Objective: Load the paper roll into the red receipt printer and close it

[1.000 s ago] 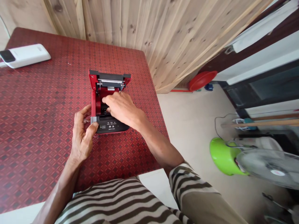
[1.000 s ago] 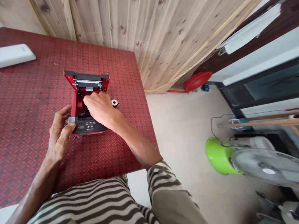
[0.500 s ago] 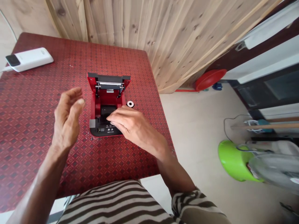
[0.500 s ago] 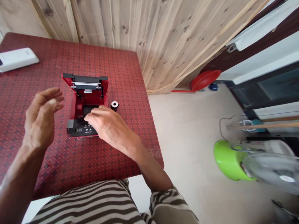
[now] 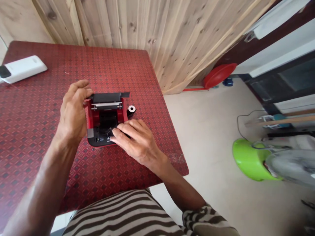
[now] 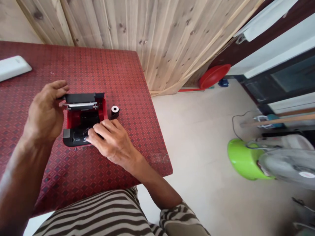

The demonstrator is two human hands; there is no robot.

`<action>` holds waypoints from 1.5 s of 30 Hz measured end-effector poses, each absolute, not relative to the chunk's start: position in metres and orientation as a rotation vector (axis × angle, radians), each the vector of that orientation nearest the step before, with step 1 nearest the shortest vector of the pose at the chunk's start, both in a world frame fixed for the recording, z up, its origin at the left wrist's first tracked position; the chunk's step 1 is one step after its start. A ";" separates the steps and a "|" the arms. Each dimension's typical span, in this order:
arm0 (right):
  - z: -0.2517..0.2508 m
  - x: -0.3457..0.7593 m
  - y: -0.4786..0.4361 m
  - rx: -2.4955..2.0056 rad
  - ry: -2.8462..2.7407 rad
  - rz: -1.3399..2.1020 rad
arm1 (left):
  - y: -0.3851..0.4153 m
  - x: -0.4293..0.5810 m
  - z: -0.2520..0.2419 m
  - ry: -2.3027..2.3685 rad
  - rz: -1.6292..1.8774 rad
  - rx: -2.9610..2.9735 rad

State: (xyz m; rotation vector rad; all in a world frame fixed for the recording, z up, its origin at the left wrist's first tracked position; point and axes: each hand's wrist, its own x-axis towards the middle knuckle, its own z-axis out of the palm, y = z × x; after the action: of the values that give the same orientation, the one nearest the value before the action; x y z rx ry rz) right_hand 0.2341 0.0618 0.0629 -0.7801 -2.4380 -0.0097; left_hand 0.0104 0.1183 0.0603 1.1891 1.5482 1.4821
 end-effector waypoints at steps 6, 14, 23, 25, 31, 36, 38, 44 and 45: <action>0.057 0.239 0.047 -0.754 -2.362 -0.013 | 0.068 0.015 0.052 1.534 1.377 1.021; 0.055 0.233 0.049 -0.905 -2.279 0.107 | 0.054 0.019 0.049 1.396 1.299 0.904; 0.058 0.232 0.049 -0.933 -2.309 0.231 | 0.051 0.026 0.045 1.501 1.314 0.918; 0.056 0.234 0.048 -0.900 -2.285 0.244 | 0.047 0.025 0.044 1.505 1.305 0.897; 0.042 0.249 0.033 -0.966 -1.979 0.205 | 0.019 0.019 0.043 1.411 1.382 0.829; 0.026 0.254 0.021 -1.139 -1.835 0.288 | 0.004 0.019 0.038 1.486 1.397 0.826; 0.022 0.253 0.019 -1.137 -1.824 0.325 | 0.004 0.019 0.036 1.515 1.400 0.839; 0.018 0.250 0.020 -1.103 -1.819 0.348 | 0.007 0.019 0.035 1.544 1.425 0.832; 0.017 0.250 0.020 -1.098 -1.814 0.351 | 0.007 0.019 0.036 1.542 1.424 0.825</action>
State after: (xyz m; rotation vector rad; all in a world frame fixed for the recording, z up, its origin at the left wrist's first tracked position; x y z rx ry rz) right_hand 0.2496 0.0204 0.0171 -1.0985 -1.8145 0.3514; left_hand 0.0191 0.0071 0.0358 0.8250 1.5422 1.4243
